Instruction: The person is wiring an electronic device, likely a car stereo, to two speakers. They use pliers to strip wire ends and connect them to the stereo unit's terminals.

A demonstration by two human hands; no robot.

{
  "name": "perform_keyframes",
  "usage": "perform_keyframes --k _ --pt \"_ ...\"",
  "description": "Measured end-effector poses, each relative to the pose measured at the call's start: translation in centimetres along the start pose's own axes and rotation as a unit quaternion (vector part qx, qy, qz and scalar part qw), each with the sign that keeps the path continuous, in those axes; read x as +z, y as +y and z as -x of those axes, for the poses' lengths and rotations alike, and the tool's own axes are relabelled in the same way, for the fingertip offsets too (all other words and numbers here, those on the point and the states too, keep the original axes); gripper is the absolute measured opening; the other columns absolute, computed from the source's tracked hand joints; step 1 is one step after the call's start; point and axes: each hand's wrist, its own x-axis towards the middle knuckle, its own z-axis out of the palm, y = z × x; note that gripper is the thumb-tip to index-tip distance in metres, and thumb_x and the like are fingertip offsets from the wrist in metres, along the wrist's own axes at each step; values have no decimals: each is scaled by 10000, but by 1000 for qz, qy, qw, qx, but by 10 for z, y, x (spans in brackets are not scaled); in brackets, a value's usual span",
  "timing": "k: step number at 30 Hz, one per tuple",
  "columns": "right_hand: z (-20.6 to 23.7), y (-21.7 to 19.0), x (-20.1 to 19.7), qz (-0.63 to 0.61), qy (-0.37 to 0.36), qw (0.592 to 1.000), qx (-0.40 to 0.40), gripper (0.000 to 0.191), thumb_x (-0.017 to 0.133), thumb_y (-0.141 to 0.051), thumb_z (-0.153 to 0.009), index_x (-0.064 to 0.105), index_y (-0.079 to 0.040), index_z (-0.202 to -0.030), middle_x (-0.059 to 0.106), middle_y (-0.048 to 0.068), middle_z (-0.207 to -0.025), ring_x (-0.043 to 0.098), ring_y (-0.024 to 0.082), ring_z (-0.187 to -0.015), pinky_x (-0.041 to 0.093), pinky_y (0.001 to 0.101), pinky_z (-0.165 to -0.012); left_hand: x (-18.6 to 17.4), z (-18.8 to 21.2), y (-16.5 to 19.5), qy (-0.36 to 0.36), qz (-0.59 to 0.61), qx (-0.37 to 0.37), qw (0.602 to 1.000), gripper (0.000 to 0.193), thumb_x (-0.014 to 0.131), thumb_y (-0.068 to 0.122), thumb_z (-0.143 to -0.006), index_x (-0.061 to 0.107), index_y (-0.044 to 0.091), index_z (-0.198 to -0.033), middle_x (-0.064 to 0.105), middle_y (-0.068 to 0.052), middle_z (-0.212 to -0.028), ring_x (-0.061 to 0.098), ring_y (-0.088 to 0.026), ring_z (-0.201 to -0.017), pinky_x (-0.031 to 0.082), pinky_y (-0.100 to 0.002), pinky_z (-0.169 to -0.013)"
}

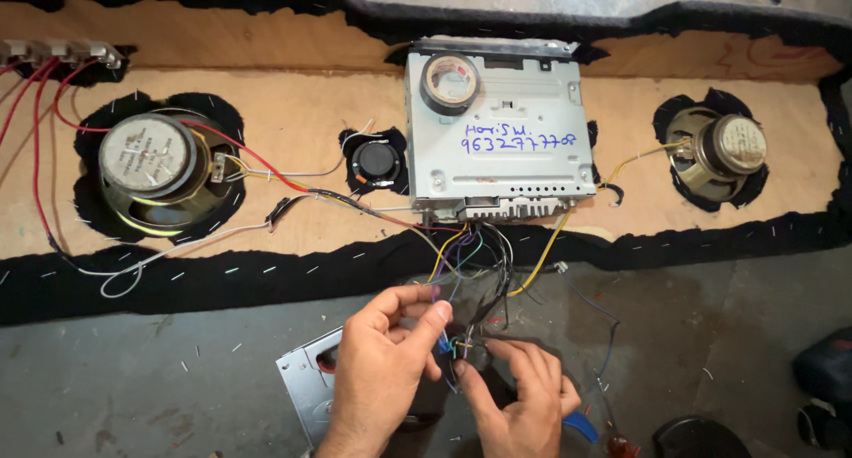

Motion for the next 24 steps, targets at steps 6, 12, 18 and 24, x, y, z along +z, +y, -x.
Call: perform_keyframes --k 6,12,18,24 --pt "5 -2 -7 11 46 998 -27 421 891 -295 -592 739 -145 -955 729 -22 -1038 631 159 -1061 295 365 -1001 -3 -3 3 24 -19 27 999 286 747 167 -857 751 -32 -1062 758 -59 -804 545 -52 -496 441 -219 -456" --pt "15 -5 -3 -3 62 998 -6 409 889 -267 -596 708 -129 -935 722 -12 -998 653 167 -1004 299 380 -1039 -11 -4 10 44 -35 22 998 287 729 191 -864 751 -14 -1064 770 -45 -804 541 -53 -507 445 -218 -470" --pt "24 16 2 7 96 995 32 343 798 -219 -734 688 -119 -1043 703 4 -1089 599 188 -1107 289 389 -1077 -18 -8 9 43 -21 31 998 292 732 191 -867 746 -19 -1070 760 -58 -815 570 -56 -538 464 -225 -478" --pt "12 38 0 42 129 989 63 382 744 -267 -811 690 -142 -1168 684 -2 -1146 559 203 -1193 282 409 -1113 -23 -7 17 -1 -37 29 999 329 619 254 -947 740 -39 -1034 819 -95 -819 608 -103 -470 477 -248 -457"
